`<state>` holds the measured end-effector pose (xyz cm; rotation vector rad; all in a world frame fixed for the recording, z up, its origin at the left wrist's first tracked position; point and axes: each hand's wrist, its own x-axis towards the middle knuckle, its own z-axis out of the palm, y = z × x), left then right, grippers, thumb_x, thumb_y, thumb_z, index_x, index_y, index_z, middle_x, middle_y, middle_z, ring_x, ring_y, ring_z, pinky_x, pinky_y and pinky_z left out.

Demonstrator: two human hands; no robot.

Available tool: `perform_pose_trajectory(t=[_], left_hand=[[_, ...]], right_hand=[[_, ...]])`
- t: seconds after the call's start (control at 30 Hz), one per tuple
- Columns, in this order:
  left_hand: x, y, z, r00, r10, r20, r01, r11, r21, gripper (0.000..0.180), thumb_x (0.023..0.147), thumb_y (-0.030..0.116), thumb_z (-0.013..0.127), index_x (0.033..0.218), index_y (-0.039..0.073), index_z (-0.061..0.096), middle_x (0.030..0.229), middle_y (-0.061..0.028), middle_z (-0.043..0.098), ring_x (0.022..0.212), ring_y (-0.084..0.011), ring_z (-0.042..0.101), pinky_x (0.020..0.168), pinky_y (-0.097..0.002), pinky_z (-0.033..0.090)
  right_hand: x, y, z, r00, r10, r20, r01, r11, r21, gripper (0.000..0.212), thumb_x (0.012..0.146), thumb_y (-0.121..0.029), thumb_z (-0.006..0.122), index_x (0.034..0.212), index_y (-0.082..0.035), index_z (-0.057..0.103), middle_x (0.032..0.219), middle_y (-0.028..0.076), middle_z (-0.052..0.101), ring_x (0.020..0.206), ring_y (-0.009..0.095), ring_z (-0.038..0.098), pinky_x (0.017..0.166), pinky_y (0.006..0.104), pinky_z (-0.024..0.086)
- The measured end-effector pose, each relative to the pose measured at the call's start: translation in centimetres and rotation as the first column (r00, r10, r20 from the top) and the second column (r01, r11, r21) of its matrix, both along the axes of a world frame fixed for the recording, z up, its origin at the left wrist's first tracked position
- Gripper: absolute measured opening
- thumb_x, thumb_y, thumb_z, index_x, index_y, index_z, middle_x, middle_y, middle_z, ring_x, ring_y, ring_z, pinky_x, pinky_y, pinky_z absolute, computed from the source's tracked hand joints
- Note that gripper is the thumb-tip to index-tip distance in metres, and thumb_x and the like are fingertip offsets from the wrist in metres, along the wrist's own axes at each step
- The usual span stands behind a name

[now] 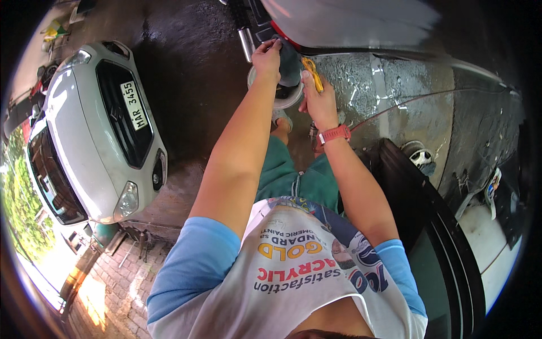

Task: The person cleans the rear of a maroon SUV using a yellow spray nozzle and a dark cloth. They spray the bumper and tailgate, then wipe the surfaces repeatedly, moving around the rear of the vehicle.

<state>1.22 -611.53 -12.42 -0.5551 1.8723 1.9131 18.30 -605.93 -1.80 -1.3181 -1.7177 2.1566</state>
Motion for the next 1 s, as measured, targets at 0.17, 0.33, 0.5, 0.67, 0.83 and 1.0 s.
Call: perform_pose_trajectory(t=[0.17, 0.33, 0.5, 0.67, 0.83, 1.0], left_hand=[[-4.5, -0.1, 1.1, 0.99, -0.139, -0.017, 0.138, 0.988, -0.067, 0.023, 0.093, 0.015, 0.087, 0.113, 0.004, 0.083, 0.099, -0.0045, 0.078, 0.087, -0.0119, 0.068, 0.078, -0.0283, 0.054], [-8.3, 0.1, 0.6, 0.876, -0.404, -0.264, 0.411, 0.911, -0.033, 0.038, 0.101, 0.022, 0.073, 0.134, 0.004, 0.076, 0.117, -0.012, 0.082, 0.104, -0.0214, 0.076, 0.093, -0.0332, 0.057], [-7.3, -0.6, 5.5, 0.581, -0.753, -0.309, 0.606, 0.654, -0.453, 0.055, 0.097, 0.015, 0.06, 0.152, 0.014, 0.064, 0.146, -0.0175, 0.068, 0.128, -0.0382, 0.069, 0.113, -0.046, 0.054], [-2.7, -1.9, 5.7, 0.515, -0.783, -0.349, 0.549, 0.614, -0.567, 0.061, 0.102, 0.017, 0.061, 0.162, 0.02, 0.052, 0.159, -0.0243, 0.055, 0.134, -0.0447, 0.063, 0.113, -0.0473, 0.054], [0.0, -6.6, 5.3, 0.326, -0.862, -0.387, 0.651, 0.502, -0.569, 0.052, 0.103, 0.019, 0.062, 0.154, 0.024, 0.061, 0.151, -0.0263, 0.062, 0.125, -0.0494, 0.066, 0.108, -0.0501, 0.055], [4.1, -14.9, 1.8, 0.57, -0.817, -0.084, 0.801, 0.576, -0.166, 0.043, 0.102, 0.013, 0.061, 0.143, 0.009, 0.071, 0.141, -0.0186, 0.072, 0.127, -0.0334, 0.07, 0.109, -0.0412, 0.052]], right_hand=[[-2.1, -3.1, 1.0, 0.999, -0.034, 0.008, 0.034, 0.997, 0.069, 0.054, 0.109, -0.055, 0.065, 0.107, -0.001, 0.065, 0.073, 0.0, 0.056, 0.047, 0.011, 0.058, 0.045, 0.0277, 0.048], [-4.1, -5.4, 1.3, 0.995, -0.091, 0.031, 0.087, 0.989, 0.118, 0.054, 0.109, -0.055, 0.064, 0.105, -0.001, 0.063, 0.072, 0.0, 0.054, 0.049, 0.011, 0.057, 0.044, 0.0273, 0.048], [-5.6, -6.2, 2.2, 0.988, -0.152, -0.008, 0.152, 0.981, 0.119, 0.05, 0.11, -0.052, 0.063, 0.104, -0.003, 0.062, 0.073, 0.0, 0.053, 0.049, 0.01, 0.055, 0.044, 0.0269, 0.048], [-5.9, -7.2, 4.4, 0.989, -0.146, -0.004, 0.145, 0.976, 0.16, 0.046, 0.112, -0.048, 0.062, 0.103, -0.003, 0.06, 0.074, 0.0, 0.052, 0.049, 0.009, 0.054, 0.045, 0.027, 0.048], [-6.6, -7.3, 4.8, 0.979, -0.201, -0.023, 0.202, 0.961, 0.188, 0.044, 0.113, -0.045, 0.062, 0.101, -0.003, 0.06, 0.073, 0.0, 0.053, 0.049, 0.01, 0.055, 0.045, 0.0273, 0.048], [-7.3, -6.6, 3.5, 0.993, -0.118, -0.011, 0.116, 0.951, 0.287, 0.045, 0.111, -0.043, 0.065, 0.106, 0.002, 0.06, 0.071, 0.008, 0.061, 0.047, 0.016, 0.062, 0.045, 0.0312, 0.05]])
